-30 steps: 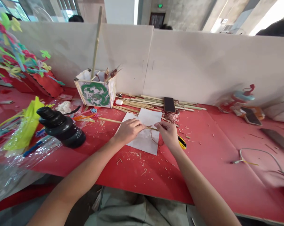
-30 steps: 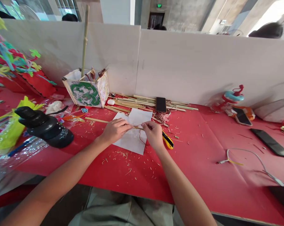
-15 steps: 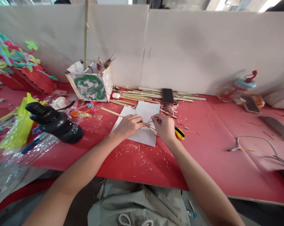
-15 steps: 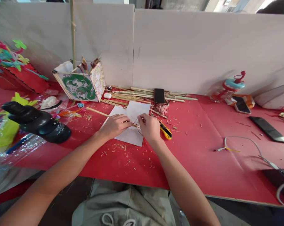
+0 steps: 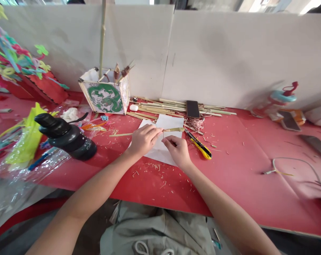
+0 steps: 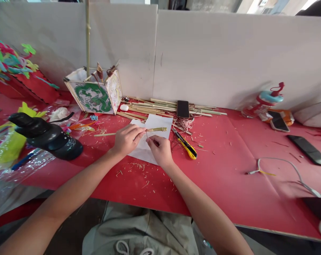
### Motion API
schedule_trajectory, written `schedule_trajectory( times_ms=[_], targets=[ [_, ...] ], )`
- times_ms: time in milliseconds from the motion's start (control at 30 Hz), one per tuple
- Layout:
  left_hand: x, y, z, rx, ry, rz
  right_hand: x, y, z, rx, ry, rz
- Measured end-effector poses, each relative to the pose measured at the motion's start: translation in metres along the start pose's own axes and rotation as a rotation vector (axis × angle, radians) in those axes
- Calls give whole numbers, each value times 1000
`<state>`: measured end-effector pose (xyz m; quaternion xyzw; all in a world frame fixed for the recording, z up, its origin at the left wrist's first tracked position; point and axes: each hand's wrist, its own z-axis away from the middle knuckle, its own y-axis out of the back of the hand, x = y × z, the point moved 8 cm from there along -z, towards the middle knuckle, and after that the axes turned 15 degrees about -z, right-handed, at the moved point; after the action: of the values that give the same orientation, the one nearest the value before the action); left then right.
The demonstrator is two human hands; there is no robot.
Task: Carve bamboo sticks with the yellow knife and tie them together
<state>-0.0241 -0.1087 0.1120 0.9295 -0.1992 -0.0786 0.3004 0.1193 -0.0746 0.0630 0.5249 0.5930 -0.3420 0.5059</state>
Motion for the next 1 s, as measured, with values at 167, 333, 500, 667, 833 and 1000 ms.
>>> schedule_trajectory(
  times_ms=[167, 333, 500, 667, 833, 1000],
  targets=[
    [6, 3, -1, 3, -35, 81, 24, 8, -9, 24, -236, -345],
    [8, -1, 1, -38, -83, 121, 30, 17, -12, -44, -366, -637],
    [11, -1, 1, -49, -114, 150, 29, 18, -12, -118, -427, -771],
    [11, 1, -1, -34, -108, 204, 31, 13, -11, -167, -422, -714],
    [12, 1, -1, -32, -108, 218, 37, 0, -6, -233, -447, -646],
    [15, -2, -1, -41, -84, 261, 39, -3, -5, -234, -440, -633]
  ],
)
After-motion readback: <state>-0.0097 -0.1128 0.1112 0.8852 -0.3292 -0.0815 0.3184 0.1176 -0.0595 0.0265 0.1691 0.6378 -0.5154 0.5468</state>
